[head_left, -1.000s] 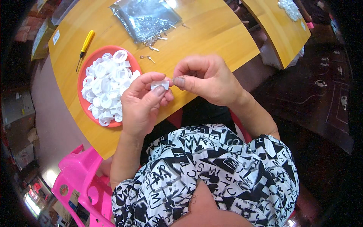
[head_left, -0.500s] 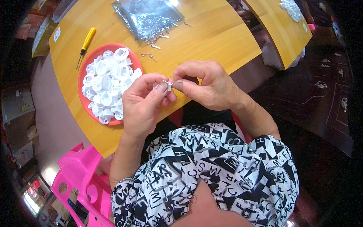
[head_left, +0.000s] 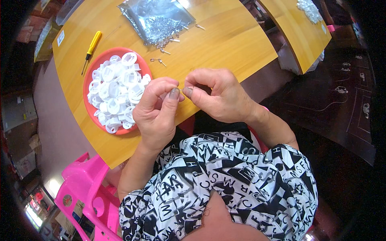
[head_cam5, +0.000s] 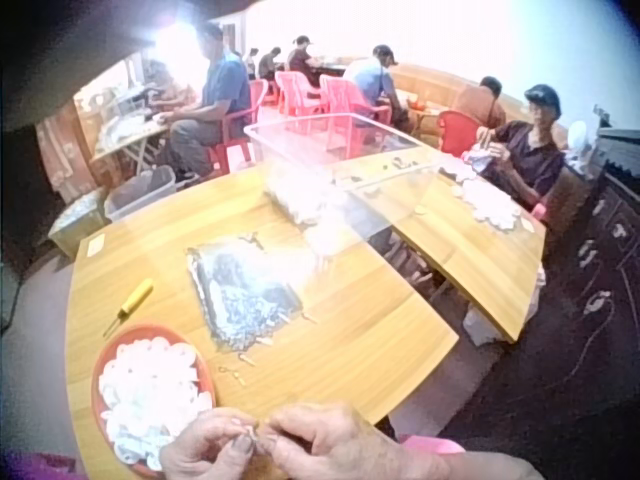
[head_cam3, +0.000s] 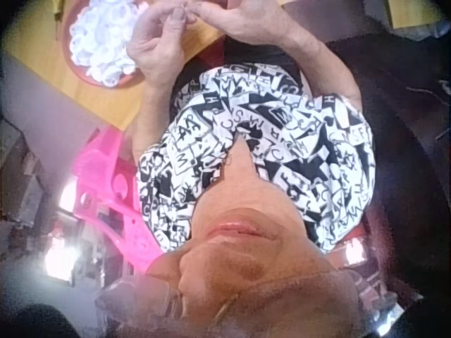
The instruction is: The person receives a plate of plastic components and a packet of metal pins, scatters metal pins onto the table, and inserts the metal pins into the plastic components by hand.
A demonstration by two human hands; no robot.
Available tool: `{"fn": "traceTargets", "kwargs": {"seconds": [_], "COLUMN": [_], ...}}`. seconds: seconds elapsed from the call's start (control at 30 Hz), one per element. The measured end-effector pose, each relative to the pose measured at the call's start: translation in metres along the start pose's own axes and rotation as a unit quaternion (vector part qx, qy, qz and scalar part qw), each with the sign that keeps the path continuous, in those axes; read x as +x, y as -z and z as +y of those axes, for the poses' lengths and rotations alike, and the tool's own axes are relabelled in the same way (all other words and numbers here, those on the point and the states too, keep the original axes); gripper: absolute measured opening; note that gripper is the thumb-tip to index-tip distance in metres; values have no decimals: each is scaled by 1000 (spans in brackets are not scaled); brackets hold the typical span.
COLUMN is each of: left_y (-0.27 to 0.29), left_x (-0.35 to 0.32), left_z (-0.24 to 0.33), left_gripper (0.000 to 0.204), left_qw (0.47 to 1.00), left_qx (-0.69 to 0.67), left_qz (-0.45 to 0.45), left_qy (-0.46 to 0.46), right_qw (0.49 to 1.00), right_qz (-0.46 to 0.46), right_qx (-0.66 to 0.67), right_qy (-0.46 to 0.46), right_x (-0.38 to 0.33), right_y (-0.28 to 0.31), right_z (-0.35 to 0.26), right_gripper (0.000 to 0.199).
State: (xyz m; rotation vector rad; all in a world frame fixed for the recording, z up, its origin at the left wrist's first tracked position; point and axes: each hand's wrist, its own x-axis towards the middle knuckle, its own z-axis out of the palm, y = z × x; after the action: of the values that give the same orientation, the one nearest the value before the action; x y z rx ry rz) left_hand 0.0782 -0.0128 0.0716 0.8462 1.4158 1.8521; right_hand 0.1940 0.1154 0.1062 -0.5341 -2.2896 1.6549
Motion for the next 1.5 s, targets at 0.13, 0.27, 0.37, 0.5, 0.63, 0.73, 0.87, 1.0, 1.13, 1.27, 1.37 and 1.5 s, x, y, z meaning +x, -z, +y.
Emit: {"fn": "traceTargets", "kwargs": {"seconds": [0.13,0.27,0.37,0.5,0.63,0.73,0.87,1.0,1.13,1.27,1.37,1.5], "left_y": [2,1,1,-2,-5,-7,-10,-12,-15,-13,-12,-4], "left_x": [3,4,2,3,1,0,-3,-4,-5,-5,-2,2], "left_z": [4,6,7,4,6,5,5,6,4,1,5,5], "left_gripper": [7,8,9,10,10,9,8,7,6,6,8,9], "left_qw": [997,989,989,990,992,993,995,998,997,997,995,985], "left_qx": [-50,-100,-99,-104,-80,-65,-45,7,48,61,-23,-104], "left_qz": [0,-2,6,-3,13,22,34,35,46,41,55,45], "left_qy": [54,106,105,93,98,92,79,60,25,-5,76,126], "right_qw": [998,994,998,998,996,991,976,975,970,971,987,992], "right_qz": [19,10,0,18,42,61,98,107,112,99,89,58], "right_qx": [48,106,59,29,-3,-44,-103,-104,-126,-141,-33,-19], "right_qy": [26,32,33,54,82,113,167,168,173,166,131,112], "right_x": [1,2,3,1,1,2,3,2,3,2,2,2], "right_y": [-4,-7,-4,-5,-7,-9,-11,-14,-15,-14,-14,-11], "right_z": [6,11,8,11,11,12,11,12,13,11,16,11], "right_gripper": [10,14,14,14,10,7,6,6,6,6,8,9]}}
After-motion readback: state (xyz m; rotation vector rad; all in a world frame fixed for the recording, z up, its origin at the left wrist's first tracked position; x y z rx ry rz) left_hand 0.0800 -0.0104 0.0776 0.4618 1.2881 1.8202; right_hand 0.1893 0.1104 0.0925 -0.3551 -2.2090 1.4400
